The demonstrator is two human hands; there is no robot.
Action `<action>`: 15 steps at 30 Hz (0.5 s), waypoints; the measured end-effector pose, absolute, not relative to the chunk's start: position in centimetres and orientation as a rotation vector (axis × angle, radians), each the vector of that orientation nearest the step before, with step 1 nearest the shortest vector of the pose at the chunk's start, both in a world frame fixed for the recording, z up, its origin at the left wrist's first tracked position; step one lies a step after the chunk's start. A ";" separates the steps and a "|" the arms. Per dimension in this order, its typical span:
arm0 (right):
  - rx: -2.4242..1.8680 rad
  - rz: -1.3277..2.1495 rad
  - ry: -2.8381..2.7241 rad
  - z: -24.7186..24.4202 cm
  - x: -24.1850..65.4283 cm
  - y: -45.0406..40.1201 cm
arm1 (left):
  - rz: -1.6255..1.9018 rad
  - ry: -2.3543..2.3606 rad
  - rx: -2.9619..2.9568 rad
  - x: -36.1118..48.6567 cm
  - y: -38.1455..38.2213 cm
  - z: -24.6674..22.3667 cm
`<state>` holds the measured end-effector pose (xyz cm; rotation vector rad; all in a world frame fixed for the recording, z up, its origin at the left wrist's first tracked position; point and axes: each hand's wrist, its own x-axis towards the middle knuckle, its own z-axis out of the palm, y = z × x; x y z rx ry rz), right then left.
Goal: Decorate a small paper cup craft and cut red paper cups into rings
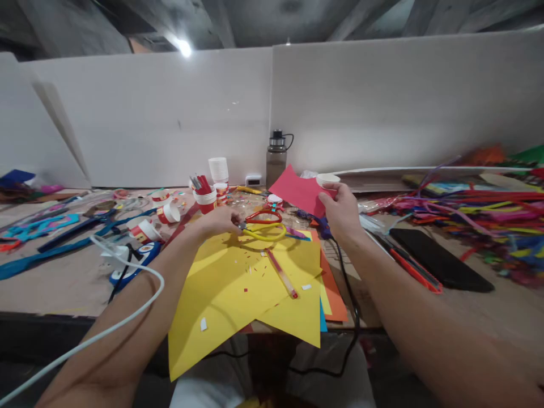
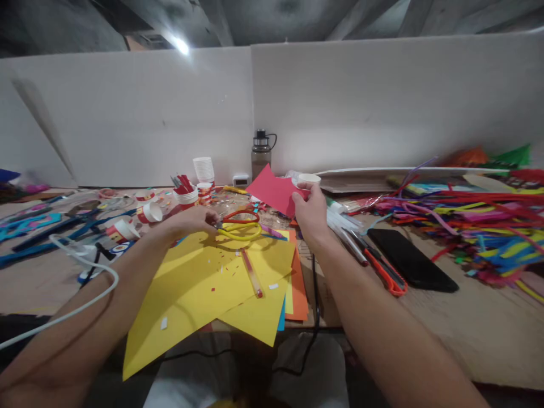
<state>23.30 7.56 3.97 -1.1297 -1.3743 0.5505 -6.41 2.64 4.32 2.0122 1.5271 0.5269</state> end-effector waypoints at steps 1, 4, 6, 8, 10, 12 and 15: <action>-1.118 0.579 -1.337 4.0 23.1 7.4 | 0.522 1.510 2.003 -6.3 2.7 4.2; -1.092 0.589 -1.366 3.8 22.6 7.1 | 0.503 1.500 2.011 -5.9 2.7 4.0; -1.089 0.614 -1.405 3.5 22.4 6.9 | 0.445 1.516 2.044 -5.8 2.7 3.9; -1.087 0.628 -1.442 3.2 22.1 6.8 | 0.365 1.504 2.078 -5.7 2.7 3.8; -1.087 0.611 -1.466 3.0 22.0 6.6 | 0.312 1.462 2.107 -5.9 2.7 3.8; -1.092 0.606 -1.475 2.9 21.9 6.4 | 0.290 1.416 2.116 -6.1 2.7 3.9; -1.092 0.678 -1.457 3.0 21.8 6.3 | 0.292 1.368 2.094 -6.2 2.5 4.1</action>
